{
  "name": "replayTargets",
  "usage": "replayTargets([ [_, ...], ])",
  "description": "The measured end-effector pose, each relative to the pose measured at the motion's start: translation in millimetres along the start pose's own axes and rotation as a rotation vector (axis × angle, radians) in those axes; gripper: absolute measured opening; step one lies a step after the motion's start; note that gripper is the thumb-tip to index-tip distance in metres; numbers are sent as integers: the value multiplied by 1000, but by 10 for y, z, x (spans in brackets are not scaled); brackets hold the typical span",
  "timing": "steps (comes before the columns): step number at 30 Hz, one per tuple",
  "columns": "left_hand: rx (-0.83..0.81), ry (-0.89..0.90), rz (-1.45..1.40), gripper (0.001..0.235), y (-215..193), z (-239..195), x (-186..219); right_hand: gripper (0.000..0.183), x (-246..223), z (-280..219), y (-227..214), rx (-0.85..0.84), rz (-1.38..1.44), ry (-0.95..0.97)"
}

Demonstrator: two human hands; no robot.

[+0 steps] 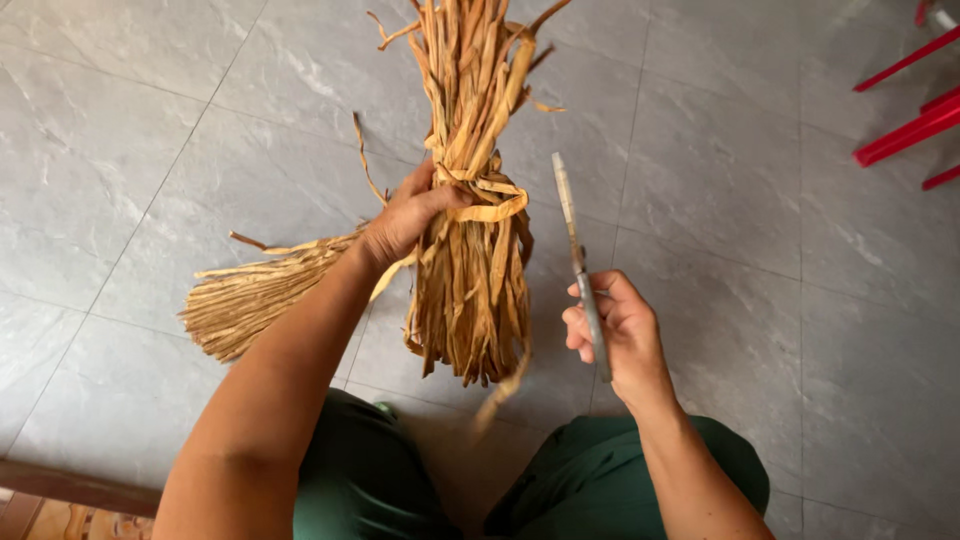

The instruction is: The person gathers a bundle of dried plant strips and uses scissors to cut them into smaller pieces. The person sits on the floor and repeatedly cuts the strips, placing the cut pieces on the floor.

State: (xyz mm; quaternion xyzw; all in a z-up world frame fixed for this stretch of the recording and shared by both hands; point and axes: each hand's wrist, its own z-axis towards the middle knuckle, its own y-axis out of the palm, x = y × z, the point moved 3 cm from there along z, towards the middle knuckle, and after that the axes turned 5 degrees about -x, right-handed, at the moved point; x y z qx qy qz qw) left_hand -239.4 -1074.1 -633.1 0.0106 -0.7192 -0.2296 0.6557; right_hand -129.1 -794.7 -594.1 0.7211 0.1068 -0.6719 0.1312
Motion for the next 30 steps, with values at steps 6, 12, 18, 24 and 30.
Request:
replayTargets([
  [6, -96, 83, -132, 74, 312, 153, 111, 45, -259, 297, -37, -115, -36, -37],
  [12, -66, 130, -119, 63, 414, 238, 136, 46, 7, 302, -101, -160, 107, 25],
  [18, -82, 171, -204, 52, 499, 278, 89, 43, 90, 146, -325, -213, 126, -67],
  [24, -101, 193, -251, 58, 589, 279, 116, 45, -144, 106, -353, 62, -72, -348],
  [30, -281, 50, -248, 65, 989, 354, -143, 38, -348, 389, -395, 302, -34, -372],
])
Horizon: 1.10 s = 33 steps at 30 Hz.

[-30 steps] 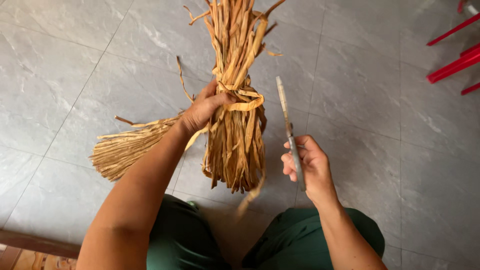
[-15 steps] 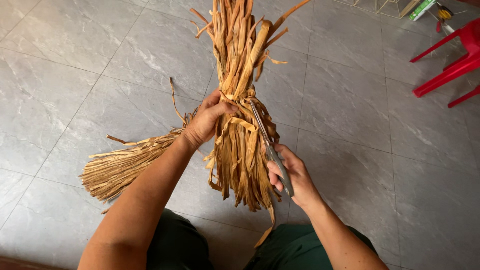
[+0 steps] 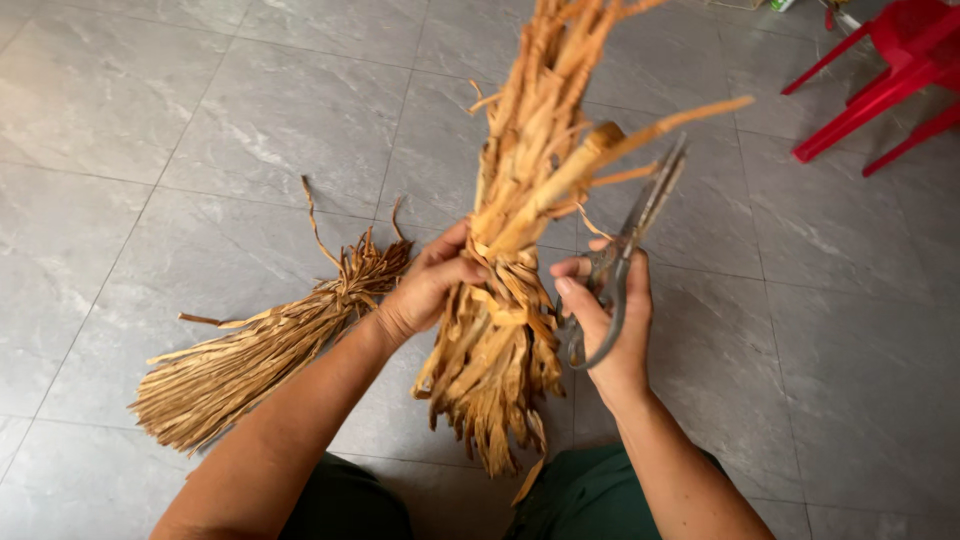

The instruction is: The person gathers a bundle of dried plant strips and uses scissors to cut them into smaller pieces. The person sits on the floor and repeatedly cuts the strips, placing the cut pieces on the floor.

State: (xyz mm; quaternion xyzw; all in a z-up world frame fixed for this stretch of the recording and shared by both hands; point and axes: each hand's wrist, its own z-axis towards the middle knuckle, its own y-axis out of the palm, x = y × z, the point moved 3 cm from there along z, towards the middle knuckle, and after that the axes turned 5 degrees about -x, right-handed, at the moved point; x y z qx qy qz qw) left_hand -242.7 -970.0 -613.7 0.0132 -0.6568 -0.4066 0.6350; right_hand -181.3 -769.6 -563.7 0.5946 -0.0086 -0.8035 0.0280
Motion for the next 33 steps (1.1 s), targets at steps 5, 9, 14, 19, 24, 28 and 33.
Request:
replayTargets([
  [5, 4, -93, 221, 74, 175, 13, 26, 44, 197, 97, 157, 12, -62, -35],
  [9, 32, -107, 508, 80, 177, -38, 153, 40, 309, 137, 218, -27, 74, 22],
  [14, 129, 55, 143, 52, -12, 20, -10, 41, 356, 68, 343, -185, 60, 30],
  [19, 119, 64, -252, 44, -223, -18, -82, 42, 417, -69, 505, -257, -6, 117],
  [24, 143, 6, -251, 44, -338, -64, -52, 34, 402, -63, 360, -216, 49, 156],
  [28, 65, -39, -424, 46, -312, -107, -32, 37, 349, 3, 251, -149, 20, 15],
  [33, 91, -93, -150, 50, -139, -40, -208, 44, 361, 89, 283, -124, 11, -9],
])
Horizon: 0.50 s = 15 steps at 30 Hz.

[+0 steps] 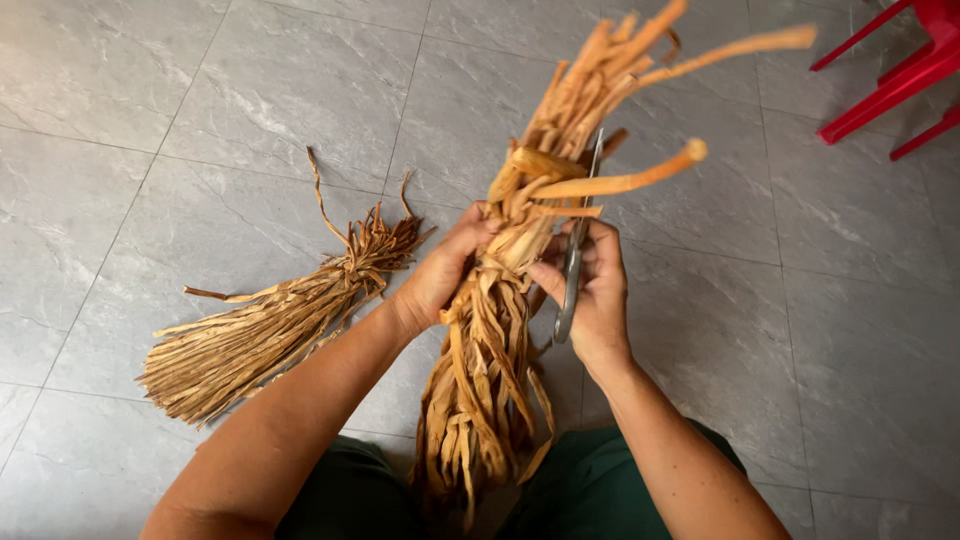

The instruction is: The person gathers a bundle of dried plant strips and uses scissors to cut them into smaller pieces. The person sits on the floor and repeatedly cuts the strips, placing the cut pieces on the floor.

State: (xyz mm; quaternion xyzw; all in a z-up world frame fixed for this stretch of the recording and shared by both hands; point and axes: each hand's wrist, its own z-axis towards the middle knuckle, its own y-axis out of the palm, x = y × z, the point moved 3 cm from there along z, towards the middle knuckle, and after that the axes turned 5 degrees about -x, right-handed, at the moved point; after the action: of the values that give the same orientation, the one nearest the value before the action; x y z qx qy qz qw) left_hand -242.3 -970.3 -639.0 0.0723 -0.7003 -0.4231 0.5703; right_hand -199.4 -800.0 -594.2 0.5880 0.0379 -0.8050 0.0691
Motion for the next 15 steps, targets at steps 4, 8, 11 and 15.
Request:
replayTargets([
  [4, 130, -124, 344, 75, -58, -22, -32, 42, 15, 32, -28, 64, -41, 89],
  [8, -33, -84, 717, 89, 8, -132, 88, 42, 43, 49, -23, 97, -117, 149],
  [11, -31, -65, 773, 89, 43, -73, 88, 36, 96, 94, 26, 6, 30, 86],
  [15, 104, -120, 429, 78, -108, -24, 87, 36, 114, 66, 23, -58, 47, 71],
])
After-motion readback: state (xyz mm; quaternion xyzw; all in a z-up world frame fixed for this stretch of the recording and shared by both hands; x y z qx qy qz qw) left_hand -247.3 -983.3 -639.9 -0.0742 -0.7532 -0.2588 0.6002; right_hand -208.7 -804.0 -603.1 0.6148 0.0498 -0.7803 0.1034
